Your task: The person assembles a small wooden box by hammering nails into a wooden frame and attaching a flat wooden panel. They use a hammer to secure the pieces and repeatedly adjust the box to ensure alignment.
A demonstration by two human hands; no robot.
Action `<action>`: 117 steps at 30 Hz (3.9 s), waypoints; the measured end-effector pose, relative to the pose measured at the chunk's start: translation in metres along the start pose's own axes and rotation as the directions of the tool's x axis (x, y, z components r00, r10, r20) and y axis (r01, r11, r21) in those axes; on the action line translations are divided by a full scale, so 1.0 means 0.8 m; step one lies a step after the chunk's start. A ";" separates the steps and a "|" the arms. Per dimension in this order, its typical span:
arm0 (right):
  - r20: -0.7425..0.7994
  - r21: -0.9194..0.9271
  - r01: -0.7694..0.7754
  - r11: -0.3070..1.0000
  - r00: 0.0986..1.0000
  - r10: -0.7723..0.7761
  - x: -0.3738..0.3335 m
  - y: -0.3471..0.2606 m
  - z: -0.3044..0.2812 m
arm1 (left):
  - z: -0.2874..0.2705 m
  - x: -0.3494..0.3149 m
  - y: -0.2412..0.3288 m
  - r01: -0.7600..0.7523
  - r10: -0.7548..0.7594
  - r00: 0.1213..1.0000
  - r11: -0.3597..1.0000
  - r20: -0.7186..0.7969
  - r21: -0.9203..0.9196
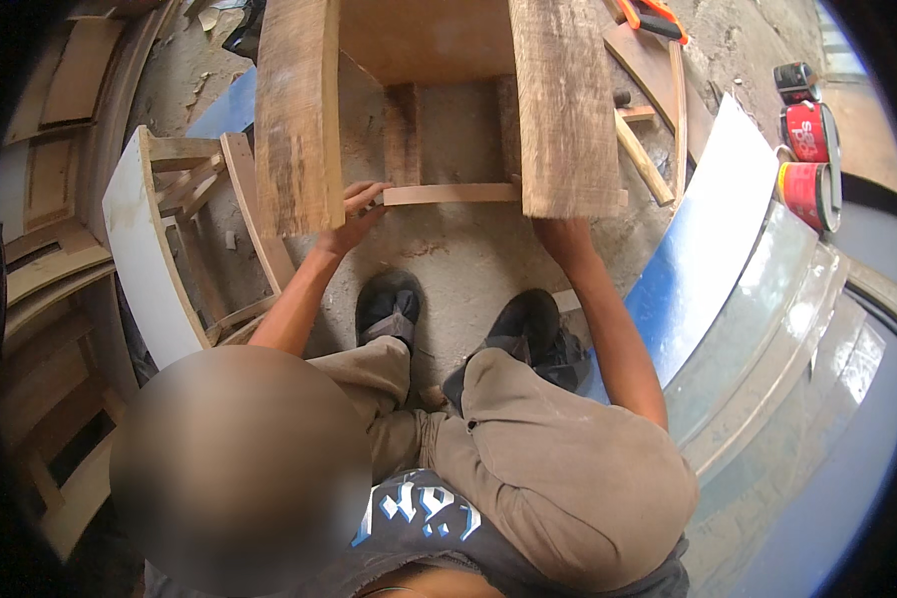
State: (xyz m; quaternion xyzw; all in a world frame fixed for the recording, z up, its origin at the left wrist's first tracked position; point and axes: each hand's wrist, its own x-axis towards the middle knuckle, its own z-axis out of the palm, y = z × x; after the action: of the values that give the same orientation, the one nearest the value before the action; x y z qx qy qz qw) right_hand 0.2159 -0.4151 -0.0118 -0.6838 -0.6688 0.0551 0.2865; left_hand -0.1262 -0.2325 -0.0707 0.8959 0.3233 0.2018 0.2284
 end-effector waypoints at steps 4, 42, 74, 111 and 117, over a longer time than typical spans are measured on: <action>-0.061 0.033 -0.018 0.999 0.998 0.020 -0.005 0.011 0.016 | 0.002 -0.002 0.000 0.232 -0.239 0.970 0.861 0.041 -0.452; -0.064 0.042 0.029 0.999 0.998 -0.026 0.006 -0.018 0.019 | -0.015 0.038 0.010 0.599 -0.449 0.795 0.690 0.408 -0.406; 0.037 -0.048 -0.083 0.995 0.996 0.084 0.055 -0.059 0.012 | 0.014 0.082 -0.018 0.435 -0.451 0.890 0.800 0.064 -0.412; 0.087 -0.107 -0.276 0.955 0.954 0.285 -0.021 -0.030 -0.026 | 0.009 0.192 -0.011 0.476 -0.631 0.773 0.647 -0.067 -0.596; 0.025 -0.135 -0.203 0.970 0.978 0.208 -0.023 -0.026 -0.018 | -0.047 0.212 0.056 0.623 -0.623 0.764 0.646 0.167 -0.441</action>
State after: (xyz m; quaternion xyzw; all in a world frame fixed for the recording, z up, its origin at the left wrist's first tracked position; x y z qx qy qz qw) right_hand 0.2025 -0.4386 0.0038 -0.7654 -0.6022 0.0535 0.2206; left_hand -0.0030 -0.1390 0.0202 0.6462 0.5519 0.1834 0.4942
